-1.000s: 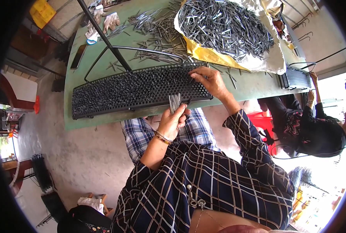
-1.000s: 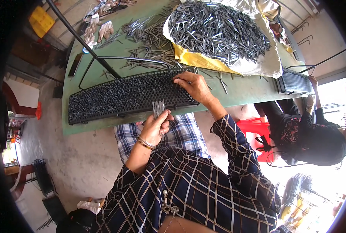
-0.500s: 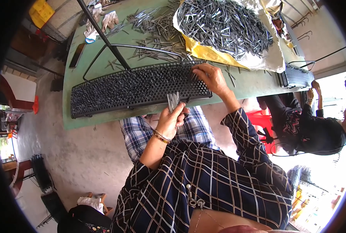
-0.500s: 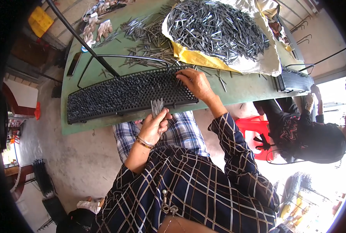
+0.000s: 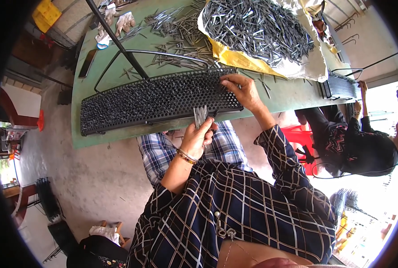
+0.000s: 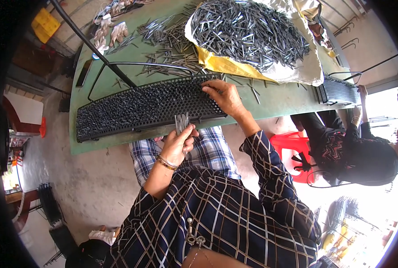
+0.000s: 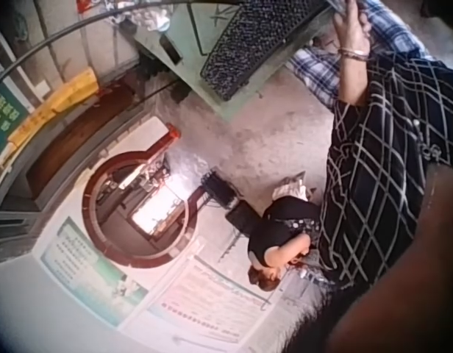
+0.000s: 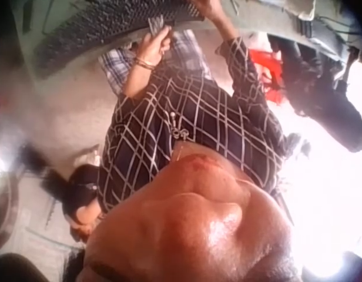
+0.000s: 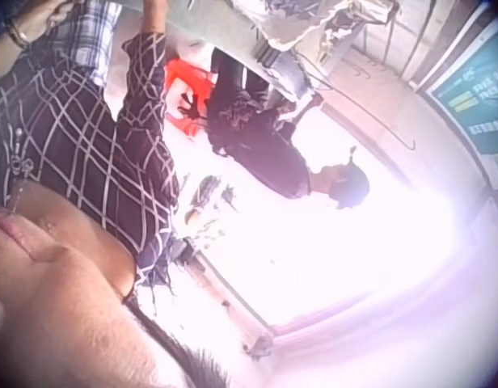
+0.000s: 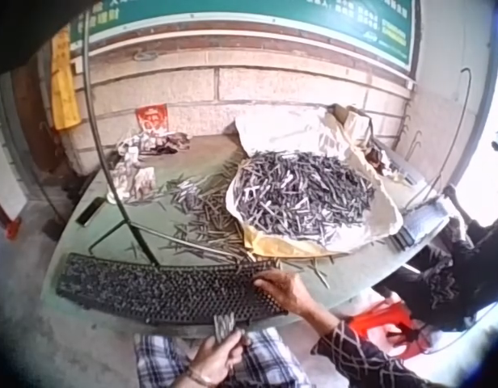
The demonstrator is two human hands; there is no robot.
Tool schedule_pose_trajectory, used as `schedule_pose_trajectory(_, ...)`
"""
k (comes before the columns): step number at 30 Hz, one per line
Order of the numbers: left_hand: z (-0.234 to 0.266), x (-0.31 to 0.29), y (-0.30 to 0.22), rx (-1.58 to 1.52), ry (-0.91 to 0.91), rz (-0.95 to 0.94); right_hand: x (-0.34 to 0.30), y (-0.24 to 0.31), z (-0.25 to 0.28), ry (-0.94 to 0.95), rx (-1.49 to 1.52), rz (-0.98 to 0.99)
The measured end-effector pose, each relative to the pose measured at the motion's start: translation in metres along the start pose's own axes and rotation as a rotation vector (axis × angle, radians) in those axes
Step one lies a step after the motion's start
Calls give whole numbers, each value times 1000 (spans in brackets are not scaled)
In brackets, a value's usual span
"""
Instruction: Sorting thin metal strips and inserting them into a grid organizer.
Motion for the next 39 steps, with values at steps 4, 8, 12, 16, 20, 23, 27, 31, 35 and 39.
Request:
schedule_pose_trajectory(4, 0, -1, -1, -3, 1, -7, 1, 2, -4, 3, -11, 31)
schedule_pose_trajectory(8, 0, 1, -2, -31, -24, -22, 1, -6, -8, -7, 115, -46)
schedule_pose_trajectory(12, 1, 7, -15, 12, -82, -148, 0, -7, -6, -25, 152, -87)
schedule_pose_trajectory(16, -1, 13, -32, 70, -114, -203, 1, -2, -5, -17, 56, -21)
schedule_pose_trajectory(20, -4, 15, -26, 45, -86, -188, 0, -3, -9, 20, 22, -19)
schedule_pose_trajectory(23, -3, 13, -19, 43, -67, -156, -2, 7, -10, -12, -114, 148)
schedule_pose_trajectory(27, -1, 10, -13, 55, -66, -112, -6, 19, -11, -45, -229, 273)
schedule_pose_trajectory(31, -2, 9, -7, 72, -38, -81, -10, 18, -13, -40, -263, 271)
schedule_pose_trajectory(35, -2, 7, 0, 69, -24, -59, -14, 21, -13, -136, -286, 358)
schedule_pose_trajectory(39, -5, 4, 5, 90, -30, -27, -11, 19, -15, -75, -249, 274)
Point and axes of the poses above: each hand's wrist, its own x-axis towards the middle knuckle, its own z-axis out of the back of the hand, y = z × x, the point moved 5 cm from there along x, towards the middle knuckle, and after that the axes turned 10 degrees about -z, right-handed, at the moved point
